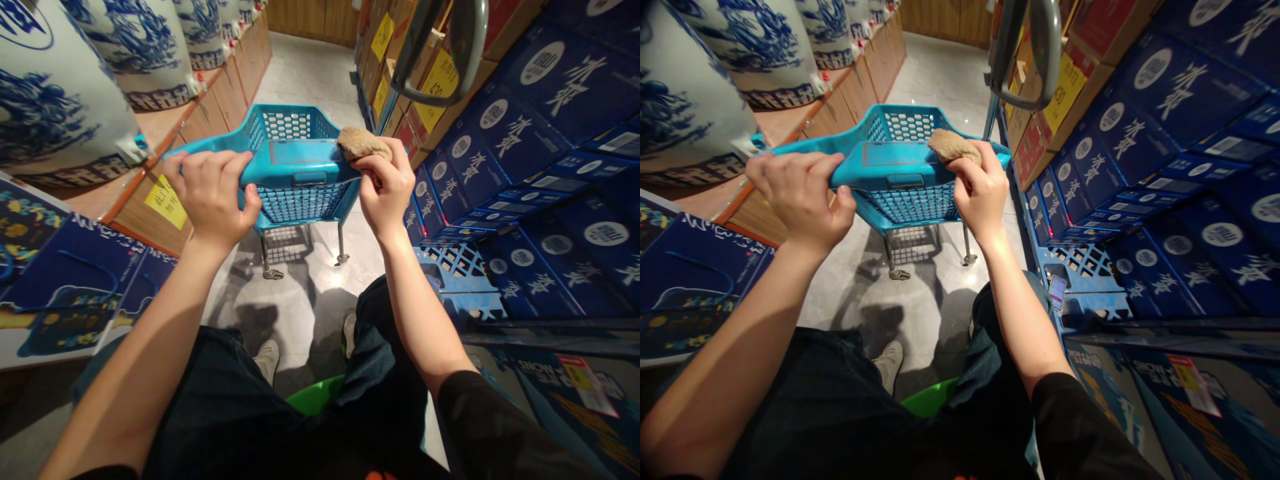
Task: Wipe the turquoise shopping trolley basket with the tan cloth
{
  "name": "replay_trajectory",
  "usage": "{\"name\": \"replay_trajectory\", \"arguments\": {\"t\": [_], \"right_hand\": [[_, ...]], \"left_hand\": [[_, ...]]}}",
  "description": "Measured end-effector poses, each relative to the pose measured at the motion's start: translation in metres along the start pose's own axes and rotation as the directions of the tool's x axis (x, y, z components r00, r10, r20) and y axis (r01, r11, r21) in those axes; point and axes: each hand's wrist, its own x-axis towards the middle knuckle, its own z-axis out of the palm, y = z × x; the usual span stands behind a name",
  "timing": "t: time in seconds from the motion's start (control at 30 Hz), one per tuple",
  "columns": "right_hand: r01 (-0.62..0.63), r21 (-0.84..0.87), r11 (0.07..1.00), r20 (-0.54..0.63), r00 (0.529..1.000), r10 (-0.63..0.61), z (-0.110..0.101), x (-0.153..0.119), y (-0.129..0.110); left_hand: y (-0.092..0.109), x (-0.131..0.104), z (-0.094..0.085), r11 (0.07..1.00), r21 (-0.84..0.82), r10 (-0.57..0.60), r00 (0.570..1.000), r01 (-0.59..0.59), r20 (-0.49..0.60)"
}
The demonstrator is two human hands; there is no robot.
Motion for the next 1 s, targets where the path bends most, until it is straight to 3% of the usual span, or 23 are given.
{"name": "replay_trajectory", "arguments": {"t": [0.13,0.37,0.57,0.73,1.0], "right_hand": [[0.098,-0.022,0.995,0.018,0.995,-0.098,0.003,0.002,-0.010],[0.022,-0.029,0.999,0.030,0.999,-0.021,0.000,0.003,0.006],[0.169,-0.008,0.986,-0.016,0.985,-0.169,0.002,0.002,-0.008],[-0.011,0.005,1.000,0.001,1.000,0.011,-0.003,0.001,0.014],[0.048,0.022,0.999,0.028,0.998,-0.049,0.007,-0.003,0.008]], "left_hand": [[0.001,0.002,-0.002,0.999,0.000,-0.044,0.999,0.044,0.014],[0.007,0.005,0.000,0.997,0.014,-0.072,0.997,0.072,0.010],[0.006,0.005,0.002,0.998,0.047,-0.049,0.999,0.050,-0.018],[0.006,0.005,0.002,0.997,0.058,-0.054,0.998,0.055,-0.023],[0.004,0.005,0.003,0.996,0.075,-0.040,0.999,0.042,-0.033]]}}
